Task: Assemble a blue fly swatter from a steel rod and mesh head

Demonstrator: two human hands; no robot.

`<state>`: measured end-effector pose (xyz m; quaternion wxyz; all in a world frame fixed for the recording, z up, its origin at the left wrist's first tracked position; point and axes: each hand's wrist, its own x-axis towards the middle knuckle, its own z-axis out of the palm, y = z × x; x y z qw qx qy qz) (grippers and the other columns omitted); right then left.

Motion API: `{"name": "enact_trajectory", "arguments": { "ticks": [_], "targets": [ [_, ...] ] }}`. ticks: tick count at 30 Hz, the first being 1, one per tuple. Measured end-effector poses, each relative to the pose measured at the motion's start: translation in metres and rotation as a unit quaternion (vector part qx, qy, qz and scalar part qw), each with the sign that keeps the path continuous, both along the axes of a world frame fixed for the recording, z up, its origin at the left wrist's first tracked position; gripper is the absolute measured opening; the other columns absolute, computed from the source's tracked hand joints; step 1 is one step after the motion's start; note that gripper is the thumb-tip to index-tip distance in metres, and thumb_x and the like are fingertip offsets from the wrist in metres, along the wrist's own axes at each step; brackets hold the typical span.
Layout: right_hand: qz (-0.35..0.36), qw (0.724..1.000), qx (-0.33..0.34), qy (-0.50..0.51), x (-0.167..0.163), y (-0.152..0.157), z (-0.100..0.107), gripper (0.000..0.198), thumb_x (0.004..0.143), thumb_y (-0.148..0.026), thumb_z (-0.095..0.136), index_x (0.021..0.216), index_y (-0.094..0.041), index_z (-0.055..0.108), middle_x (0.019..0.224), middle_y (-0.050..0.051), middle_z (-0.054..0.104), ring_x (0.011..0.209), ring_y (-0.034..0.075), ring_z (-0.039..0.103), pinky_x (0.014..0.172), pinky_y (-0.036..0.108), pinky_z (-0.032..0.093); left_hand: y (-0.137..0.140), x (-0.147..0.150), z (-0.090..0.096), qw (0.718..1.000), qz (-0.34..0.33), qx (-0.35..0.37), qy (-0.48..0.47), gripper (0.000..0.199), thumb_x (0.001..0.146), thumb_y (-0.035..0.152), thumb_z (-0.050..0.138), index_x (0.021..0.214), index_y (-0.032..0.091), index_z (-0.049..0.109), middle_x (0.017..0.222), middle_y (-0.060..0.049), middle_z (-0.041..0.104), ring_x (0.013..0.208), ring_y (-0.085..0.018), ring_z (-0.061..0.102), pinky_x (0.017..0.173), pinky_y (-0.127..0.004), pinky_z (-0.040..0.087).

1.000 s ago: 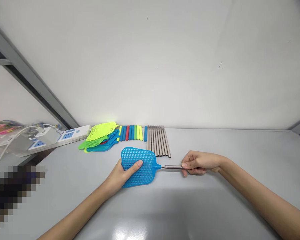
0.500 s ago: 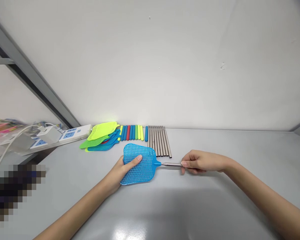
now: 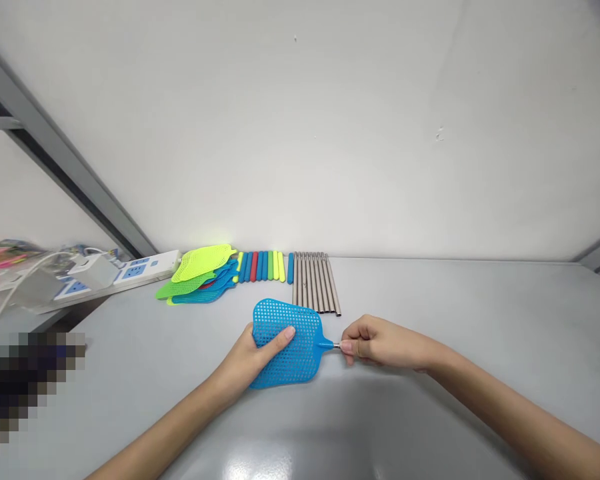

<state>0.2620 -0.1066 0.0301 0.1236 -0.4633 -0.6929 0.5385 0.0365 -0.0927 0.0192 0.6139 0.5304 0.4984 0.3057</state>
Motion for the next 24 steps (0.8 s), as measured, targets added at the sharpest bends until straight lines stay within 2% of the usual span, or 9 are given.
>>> {"name": "enact_trajectory", "arguments": {
  "ticks": [5, 8, 11, 18, 24],
  "targets": [
    [-0.029, 0.992, -0.110, 0.051, -0.002, -0.004, -0.002, 0.029, 0.076, -0.037, 0.046, 0.063, -0.012, 0.053, 0.042, -0.007, 0.029, 0.037, 0.003, 0.021, 0.034, 0.017, 0.015, -0.002, 0.001, 0.001, 1.000, -0.023, 0.006, -0.014, 0.028, 0.068, 0.036, 0.057, 0.086, 0.016, 0.056, 0.082, -0.004, 0.064, 0.078, -0.018, 0.059, 0.071, -0.029, 0.049],
    [-0.033, 0.977, -0.193, 0.081, -0.002, -0.003, -0.005, 0.029, 0.075, -0.038, 0.047, 0.063, -0.013, 0.051, 0.039, -0.008, 0.028, 0.032, 0.002, 0.017, 0.030, 0.017, 0.010, -0.003, 0.000, 0.000, 0.999, -0.031, 0.019, 0.000, 0.026, 0.068, 0.036, 0.057, 0.083, 0.015, 0.056, 0.082, -0.004, 0.064, 0.076, -0.018, 0.059, 0.070, -0.029, 0.049],
    [-0.033, 0.964, -0.245, 0.103, -0.001, -0.002, -0.008, 0.027, 0.074, -0.037, 0.049, 0.062, -0.013, 0.051, 0.038, -0.009, 0.027, 0.030, 0.002, 0.015, 0.028, 0.016, 0.008, -0.005, 0.001, -0.001, 0.999, -0.033, 0.038, 0.019, 0.026, 0.067, 0.036, 0.057, 0.082, 0.015, 0.056, 0.081, -0.004, 0.064, 0.075, -0.017, 0.059, 0.069, -0.028, 0.049],
    [-0.023, 0.939, -0.320, 0.121, 0.001, 0.001, -0.016, 0.025, 0.073, -0.035, 0.051, 0.061, -0.013, 0.050, 0.038, -0.008, 0.030, 0.029, 0.001, 0.016, 0.025, 0.014, 0.008, -0.009, 0.002, 0.003, 0.997, -0.035, 0.055, 0.044, 0.026, 0.066, 0.037, 0.058, 0.082, 0.016, 0.057, 0.081, -0.004, 0.065, 0.076, -0.018, 0.059, 0.069, -0.028, 0.049],
    [-0.017, 0.941, -0.312, 0.128, 0.002, 0.002, -0.017, 0.025, 0.072, -0.035, 0.052, 0.063, -0.012, 0.052, 0.040, -0.008, 0.030, 0.029, 0.001, 0.016, 0.026, 0.015, 0.008, -0.008, 0.002, 0.002, 0.999, -0.015, 0.038, 0.031, 0.026, 0.064, 0.037, 0.060, 0.081, 0.017, 0.059, 0.081, -0.003, 0.065, 0.076, -0.019, 0.059, 0.068, -0.029, 0.048]
  ]
}}
